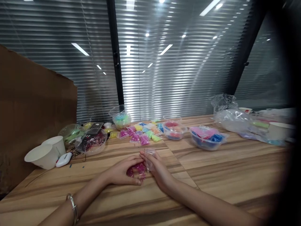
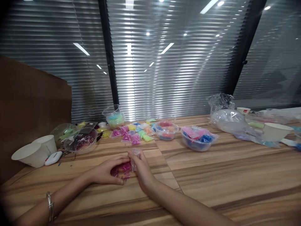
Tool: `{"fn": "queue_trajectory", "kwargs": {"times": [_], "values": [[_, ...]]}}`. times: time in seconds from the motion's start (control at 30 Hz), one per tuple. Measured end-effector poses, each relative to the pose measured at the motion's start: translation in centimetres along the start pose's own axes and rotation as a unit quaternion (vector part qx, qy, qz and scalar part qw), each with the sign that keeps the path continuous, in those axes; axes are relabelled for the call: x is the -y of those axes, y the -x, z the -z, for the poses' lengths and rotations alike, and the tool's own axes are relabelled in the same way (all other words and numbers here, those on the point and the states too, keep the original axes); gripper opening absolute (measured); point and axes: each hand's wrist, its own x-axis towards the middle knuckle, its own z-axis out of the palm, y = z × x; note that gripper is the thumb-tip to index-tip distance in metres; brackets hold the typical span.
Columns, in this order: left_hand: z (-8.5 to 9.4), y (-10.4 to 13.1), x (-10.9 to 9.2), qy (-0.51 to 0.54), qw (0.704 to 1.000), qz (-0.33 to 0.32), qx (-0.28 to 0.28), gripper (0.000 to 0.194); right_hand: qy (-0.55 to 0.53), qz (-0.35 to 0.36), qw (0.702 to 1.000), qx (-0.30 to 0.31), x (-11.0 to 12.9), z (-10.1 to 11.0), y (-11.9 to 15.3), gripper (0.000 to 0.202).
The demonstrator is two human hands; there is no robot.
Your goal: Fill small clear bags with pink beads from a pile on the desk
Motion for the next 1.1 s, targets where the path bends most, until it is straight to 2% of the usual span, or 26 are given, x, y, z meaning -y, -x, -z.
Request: {"fn": "queue_trajectory", "kwargs": {"times": [0.1, 0.27, 0.4, 0.53, 0.63, 0.7, 0.77, 0.87, 0.93, 1.0, 1.1], "values": [[-0.1, -0.2, -0.3, 0.006, 0.999, -0.023, -0.027, 0.064, -0.032, -0.028, 0.999, -0.004, 0.5, -0.4, 0.1, 0.037], [-0.2, -0.5, -0.1, 0.028, 0.996, -0.054, -0.071, 0.041, -0.022, -0.047, 0.999, 0.015, 0.7, -0.8, 0.3, 0.039], [0.0, -0.6, -0.1, 0.052, 0.993, -0.069, -0.083, 0.032, -0.057, -0.033, 0.997, -0.033, 0.3, -0.5, -0.2, 0.046], [0.3, -0.5, 0.7, 0.09, 0.991, -0.01, -0.095, 0.035, -0.02, 0.049, 0.995, -0.084, -0.1, 0.3, -1.4, 0.048], [1.0, -1.0, 2.6, 0.135, 0.975, 0.074, -0.16, 0.038, 0.01, 0.06, 0.992, -0.107, -0.3, 0.7, -1.9, 0.047], [1.7, -1.9, 4.5, 0.103, 0.969, 0.103, -0.2, 0.035, 0.018, 0.052, 0.994, -0.099, -0.3, 0.7, -1.9, 0.047], [2.3, -3.1, 6.2, 0.043, 0.97, 0.115, -0.211, 0.034, 0.018, 0.047, 0.994, -0.093, -0.3, 0.5, -1.9, 0.047], [2.7, -5.0, 7.8, -0.035, 0.978, 0.088, -0.183, 0.033, 0.012, 0.047, 0.994, -0.1, -0.3, 0.4, -1.8, 0.048], [2.6, -5.8, 7.9, -0.056, 0.983, 0.07, -0.162, 0.034, 0.008, 0.046, 0.994, -0.102, -0.3, 0.3, -1.8, 0.05], [2.2, -5.8, 7.3, -0.055, 0.986, 0.059, -0.146, 0.035, 0.007, 0.048, 0.993, -0.104, -0.5, 0.3, -1.8, 0.052], [1.6, -4.9, 5.2, -0.035, 0.992, 0.048, -0.115, 0.037, 0.023, 0.061, 0.993, -0.103, -0.8, 0.4, -2.0, 0.053]]}}
